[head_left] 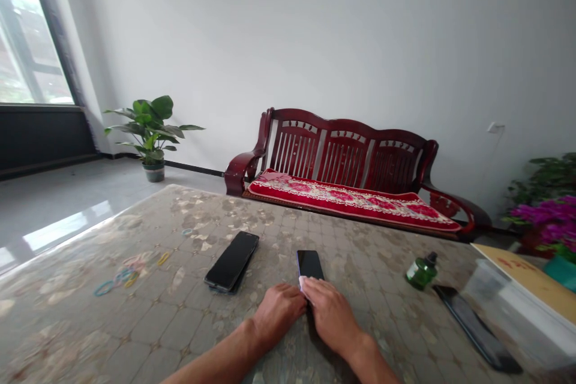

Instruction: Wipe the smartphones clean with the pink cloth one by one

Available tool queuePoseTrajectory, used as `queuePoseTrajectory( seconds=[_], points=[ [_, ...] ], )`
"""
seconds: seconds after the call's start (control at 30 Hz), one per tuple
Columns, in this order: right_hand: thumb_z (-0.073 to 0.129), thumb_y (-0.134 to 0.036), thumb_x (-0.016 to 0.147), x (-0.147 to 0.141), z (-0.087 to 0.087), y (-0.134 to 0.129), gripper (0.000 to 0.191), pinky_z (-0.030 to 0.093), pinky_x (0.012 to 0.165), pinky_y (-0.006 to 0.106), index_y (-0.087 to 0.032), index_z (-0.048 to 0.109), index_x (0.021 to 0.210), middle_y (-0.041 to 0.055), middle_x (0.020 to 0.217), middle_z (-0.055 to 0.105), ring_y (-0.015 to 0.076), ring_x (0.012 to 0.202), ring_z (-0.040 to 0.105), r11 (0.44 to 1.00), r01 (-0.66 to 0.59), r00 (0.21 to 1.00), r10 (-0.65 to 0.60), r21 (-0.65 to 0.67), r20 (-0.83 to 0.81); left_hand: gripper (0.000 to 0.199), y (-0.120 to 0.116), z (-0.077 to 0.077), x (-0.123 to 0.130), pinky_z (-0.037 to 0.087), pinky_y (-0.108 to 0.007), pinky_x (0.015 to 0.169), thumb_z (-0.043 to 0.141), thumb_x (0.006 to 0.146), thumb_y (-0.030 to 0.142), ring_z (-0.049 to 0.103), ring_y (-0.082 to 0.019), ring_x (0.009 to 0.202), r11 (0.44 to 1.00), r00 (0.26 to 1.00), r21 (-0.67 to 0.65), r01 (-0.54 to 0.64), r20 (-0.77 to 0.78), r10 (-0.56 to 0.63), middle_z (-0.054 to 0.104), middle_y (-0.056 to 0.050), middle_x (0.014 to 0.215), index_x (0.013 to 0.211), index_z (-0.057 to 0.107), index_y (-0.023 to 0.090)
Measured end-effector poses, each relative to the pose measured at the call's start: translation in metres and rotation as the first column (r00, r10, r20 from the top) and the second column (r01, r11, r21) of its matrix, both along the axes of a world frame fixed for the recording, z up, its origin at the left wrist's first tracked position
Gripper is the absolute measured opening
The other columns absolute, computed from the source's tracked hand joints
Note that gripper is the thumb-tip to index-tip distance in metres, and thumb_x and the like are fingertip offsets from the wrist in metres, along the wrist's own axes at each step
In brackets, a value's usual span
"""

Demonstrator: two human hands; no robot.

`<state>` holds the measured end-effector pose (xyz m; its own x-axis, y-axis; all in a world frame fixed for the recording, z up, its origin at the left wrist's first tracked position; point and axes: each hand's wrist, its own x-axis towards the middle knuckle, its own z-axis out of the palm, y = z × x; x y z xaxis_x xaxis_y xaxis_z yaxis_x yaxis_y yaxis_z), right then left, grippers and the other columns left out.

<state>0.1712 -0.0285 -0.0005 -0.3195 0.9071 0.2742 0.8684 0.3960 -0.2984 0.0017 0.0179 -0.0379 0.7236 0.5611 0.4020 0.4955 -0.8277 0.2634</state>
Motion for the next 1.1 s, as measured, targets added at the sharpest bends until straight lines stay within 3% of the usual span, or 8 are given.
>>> queuePoseTrajectory(
  seconds=[0.2,0.4,0.47,0.63,0.8,0.93,1.1],
  points=[
    [0.038,-0.01,0.092,0.012,-0.003,-0.014,0.05,0.04,0.111,0.037,-0.021,0.056,0.137,0.0066,0.136,0.061,0.0173,0.125,0.055,0.999,0.002,1.0,-0.001,0.05,-0.007,0.009,-0.004,0.014,-0.006,0.05,-0.03,0.089,0.06,0.094,0.023,0.068,-0.021,0.093,0.992,0.995,-0.091,0.085,0.05,-0.081,0.074,-0.002,0.098,0.096,0.068,0.022],
    [0.042,-0.01,0.092,0.01,-0.006,-0.019,0.047,0.038,0.112,0.038,-0.023,0.058,0.134,0.0062,0.132,0.064,0.0178,0.124,0.055,0.995,-0.03,0.998,0.035,0.093,-0.048,0.05,0.007,0.022,-0.008,0.044,-0.034,0.105,0.06,0.083,0.016,0.057,-0.021,0.121,0.978,0.991,-0.198,0.069,0.123,-0.045,0.062,-0.005,0.132,0.132,0.054,0.025],
    [0.043,-0.01,0.091,0.008,-0.006,-0.02,0.045,0.038,0.111,0.038,-0.022,0.06,0.131,0.0073,0.129,0.065,0.0183,0.121,0.057,0.994,-0.037,0.998,0.042,0.106,-0.042,0.061,0.014,0.026,-0.008,0.04,-0.039,0.11,0.062,0.077,0.016,0.051,-0.025,0.129,0.976,0.997,-0.208,0.066,0.059,-0.055,0.057,-0.009,0.139,0.136,0.051,0.023],
    [0.044,-0.011,0.092,0.007,-0.005,-0.019,0.042,0.041,0.106,0.035,-0.022,0.061,0.128,0.0071,0.124,0.067,0.0186,0.116,0.059,0.991,-0.044,0.998,0.049,0.129,-0.041,0.079,0.038,0.049,-0.003,0.031,-0.045,0.116,0.058,0.067,0.01,0.035,-0.028,0.142,0.961,0.955,-0.21,0.182,-0.197,-0.224,0.047,-0.01,0.149,0.144,0.042,0.021],
    [0.045,-0.011,0.089,0.011,-0.006,-0.018,0.047,0.038,0.109,0.034,-0.024,0.057,0.132,0.0054,0.128,0.065,0.0173,0.12,0.057,0.99,-0.072,0.997,0.073,0.124,-0.01,0.088,0.065,0.069,0.015,0.029,-0.052,0.114,0.064,0.065,0.004,0.026,-0.036,0.145,0.98,0.889,-0.136,0.143,-0.419,-0.188,0.032,-0.012,0.158,0.146,0.04,0.026],
    [0.046,-0.012,0.087,0.012,-0.008,-0.019,0.049,0.034,0.112,0.033,-0.025,0.055,0.134,0.0042,0.131,0.064,0.0174,0.122,0.056,0.995,-0.056,0.998,0.056,0.081,0.0,0.088,0.078,0.071,0.037,0.025,-0.056,0.114,0.076,0.058,0.005,0.023,-0.038,0.146,0.979,0.837,-0.124,0.164,-0.507,-0.204,0.027,-0.013,0.16,0.139,0.049,0.03],
    [0.052,-0.017,0.085,0.01,-0.01,-0.02,0.051,0.034,0.111,0.034,-0.023,0.052,0.136,0.006,0.132,0.063,0.0206,0.123,0.054,0.998,-0.036,0.999,0.036,0.049,-0.011,0.078,0.088,0.068,0.054,0.028,-0.056,0.111,0.079,0.055,0.009,0.027,-0.038,0.143,0.976,0.843,-0.174,0.132,-0.498,-0.203,0.037,-0.01,0.155,0.126,0.058,0.033]
  ],
)
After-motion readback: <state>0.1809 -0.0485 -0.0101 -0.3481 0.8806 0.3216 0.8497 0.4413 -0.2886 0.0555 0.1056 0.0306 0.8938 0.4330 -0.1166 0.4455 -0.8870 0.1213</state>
